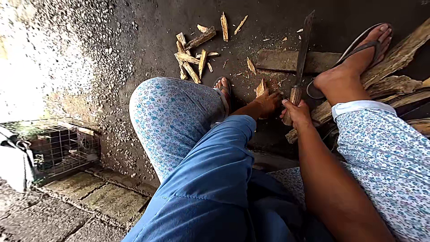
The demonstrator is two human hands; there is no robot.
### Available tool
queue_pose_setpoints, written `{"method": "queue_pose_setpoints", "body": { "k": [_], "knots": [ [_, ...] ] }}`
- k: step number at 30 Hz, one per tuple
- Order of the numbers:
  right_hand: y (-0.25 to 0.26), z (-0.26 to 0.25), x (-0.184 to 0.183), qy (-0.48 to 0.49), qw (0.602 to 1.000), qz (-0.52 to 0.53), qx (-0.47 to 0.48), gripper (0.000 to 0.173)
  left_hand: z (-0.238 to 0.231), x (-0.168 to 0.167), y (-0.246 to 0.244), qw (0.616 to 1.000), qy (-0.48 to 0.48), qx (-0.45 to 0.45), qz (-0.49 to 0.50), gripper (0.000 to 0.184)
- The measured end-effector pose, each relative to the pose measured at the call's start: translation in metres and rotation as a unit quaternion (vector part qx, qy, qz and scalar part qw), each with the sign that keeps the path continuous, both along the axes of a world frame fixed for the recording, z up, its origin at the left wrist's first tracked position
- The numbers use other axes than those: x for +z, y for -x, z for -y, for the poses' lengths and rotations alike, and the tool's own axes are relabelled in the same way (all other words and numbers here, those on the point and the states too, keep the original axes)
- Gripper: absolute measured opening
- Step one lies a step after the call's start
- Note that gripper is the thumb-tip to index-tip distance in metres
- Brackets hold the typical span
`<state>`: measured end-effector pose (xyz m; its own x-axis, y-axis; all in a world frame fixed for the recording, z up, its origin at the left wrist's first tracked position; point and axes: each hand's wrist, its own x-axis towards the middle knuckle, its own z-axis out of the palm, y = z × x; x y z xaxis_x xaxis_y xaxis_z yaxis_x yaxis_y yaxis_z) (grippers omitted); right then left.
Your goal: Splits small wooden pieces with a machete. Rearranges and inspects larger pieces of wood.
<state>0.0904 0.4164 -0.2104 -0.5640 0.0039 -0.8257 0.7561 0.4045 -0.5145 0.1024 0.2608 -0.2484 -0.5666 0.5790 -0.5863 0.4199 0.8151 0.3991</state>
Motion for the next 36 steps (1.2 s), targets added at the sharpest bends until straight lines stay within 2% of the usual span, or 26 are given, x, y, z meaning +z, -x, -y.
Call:
{"method": "queue_pose_setpoints", "body": {
  "k": [3, 6, 10, 12, 14, 15, 17, 20, 22, 24, 27, 28, 30, 33, 36],
  "knots": [
    [0.001, -0.002, -0.001, -0.001, 1.0, 0.001, -0.006, 0.052, -0.006, -0.015, -0.025, 1.0, -0.013, -0.006, -0.008, 0.04],
    [0.001, -0.001, -0.001, 0.004, 1.0, 0.0, -0.005, 0.051, -0.008, -0.016, -0.035, 0.999, 0.002, 0.01, -0.036, 0.039],
    [0.002, 0.0, 0.002, 0.005, 1.0, 0.001, -0.009, 0.05, -0.012, -0.001, -0.026, 0.997, 0.075, 0.012, -0.016, 0.035],
    [0.005, 0.0, 0.006, 0.016, 0.999, 0.01, -0.03, 0.048, -0.006, 0.007, -0.014, 0.993, 0.082, 0.078, -0.023, 0.032],
    [0.006, -0.002, 0.011, 0.038, 0.998, 0.017, -0.054, 0.045, 0.009, 0.022, 0.006, 0.973, 0.068, 0.222, 0.004, 0.043],
    [0.006, -0.004, 0.013, 0.05, 0.997, 0.018, -0.063, 0.044, 0.02, 0.03, 0.018, 0.948, 0.049, 0.314, 0.026, 0.049],
    [0.007, -0.007, 0.015, 0.06, 0.996, 0.012, -0.069, 0.043, 0.044, 0.045, 0.042, 0.872, -0.024, 0.484, 0.066, 0.054],
    [0.005, -0.008, 0.019, 0.069, 0.995, 0.003, -0.069, 0.045, 0.068, 0.065, 0.057, 0.709, -0.188, 0.665, 0.141, 0.049],
    [0.002, -0.006, 0.026, 0.073, 0.994, -0.003, -0.087, 0.042, 0.071, 0.069, 0.059, 0.579, -0.283, 0.742, 0.186, 0.055],
    [-0.004, -0.007, 0.032, 0.088, 0.992, -0.01, -0.093, 0.04, 0.069, 0.07, 0.059, 0.465, -0.331, 0.792, 0.22, 0.06],
    [-0.01, -0.011, 0.04, 0.123, 0.988, -0.034, -0.083, 0.033, 0.062, 0.064, 0.058, 0.352, -0.362, 0.821, 0.266, 0.059],
    [-0.01, -0.012, 0.044, 0.135, 0.987, -0.044, -0.081, 0.032, 0.06, 0.058, 0.057, 0.33, -0.372, 0.82, 0.283, 0.06],
    [-0.011, -0.012, 0.054, 0.157, 0.983, -0.065, -0.074, 0.034, 0.051, 0.057, 0.056, 0.311, -0.361, 0.829, 0.294, 0.061],
    [-0.007, -0.007, 0.068, 0.18, 0.977, -0.102, -0.058, 0.031, 0.037, 0.068, 0.058, 0.317, -0.347, 0.833, 0.291, 0.062],
    [-0.006, 0.0, 0.077, 0.17, 0.976, -0.128, -0.042, 0.03, 0.028, 0.074, 0.073, 0.308, -0.366, 0.821, 0.313, 0.054]
  ]
}}
